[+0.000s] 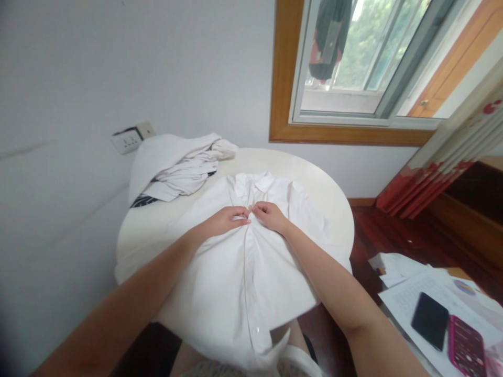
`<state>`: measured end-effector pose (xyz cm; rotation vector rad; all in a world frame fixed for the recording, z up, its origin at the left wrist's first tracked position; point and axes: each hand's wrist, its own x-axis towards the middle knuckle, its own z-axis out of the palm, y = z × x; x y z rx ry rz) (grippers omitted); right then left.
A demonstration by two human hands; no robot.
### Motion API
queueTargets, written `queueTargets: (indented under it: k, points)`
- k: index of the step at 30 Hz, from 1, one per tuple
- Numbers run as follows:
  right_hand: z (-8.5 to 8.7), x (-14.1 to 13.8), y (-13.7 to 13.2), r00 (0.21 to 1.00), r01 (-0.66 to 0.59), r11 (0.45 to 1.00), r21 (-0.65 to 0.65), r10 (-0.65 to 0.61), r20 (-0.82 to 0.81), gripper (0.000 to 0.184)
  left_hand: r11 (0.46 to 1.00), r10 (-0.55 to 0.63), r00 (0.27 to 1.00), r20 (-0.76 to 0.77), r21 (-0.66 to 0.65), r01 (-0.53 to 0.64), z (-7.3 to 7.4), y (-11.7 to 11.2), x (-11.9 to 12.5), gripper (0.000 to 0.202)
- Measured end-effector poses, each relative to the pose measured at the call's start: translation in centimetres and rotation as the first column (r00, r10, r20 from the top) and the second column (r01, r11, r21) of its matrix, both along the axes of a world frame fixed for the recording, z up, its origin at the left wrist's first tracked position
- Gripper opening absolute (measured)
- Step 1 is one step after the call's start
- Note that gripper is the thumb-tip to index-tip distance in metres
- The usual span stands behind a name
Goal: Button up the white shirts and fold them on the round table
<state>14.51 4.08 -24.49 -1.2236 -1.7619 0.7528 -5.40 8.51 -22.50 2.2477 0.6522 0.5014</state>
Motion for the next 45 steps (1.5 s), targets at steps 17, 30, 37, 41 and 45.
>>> queueTargets:
  k: [17,30,37,41,45]
  points:
    - [0.6,0.7,-0.6,0.995,-0.100,0.988,-0.119,0.099,-0.014,0.037,0.974,0.143,0.988,0.066,0.168,-0.152,-1.1,-1.3,1.2,0.020]
    - [1.7,1.8,-1.1,0.987,-0.149,0.976,-0.157,0.156,0.038,0.040,0.813,0.166,0.984,-0.069,0.574,-0.097,-0.8,-1.1,0.9,0.029]
    - [3.1,4.6,-2.1,0.892,-0.070,0.967,-0.244,0.170,0.418,0.021,0.808,0.296,0.942,-0.160,0.568,-0.158,-0.4,0.6,-0.8,0.041]
    - [3.5,5.0,-1.0,0.732,0.201,0.962,-0.184,-0.023,0.681,0.014,0.703,0.389,0.861,-0.329,0.709,-0.047,0.2,1.7,0.4,0.041]
    - [5.1,3.9,2.1,0.489,0.369,0.927,0.063,-0.251,0.835,0.028,0.593,0.528,0.805,-0.270,0.796,-0.123,2.8,4.5,1.6,0.034]
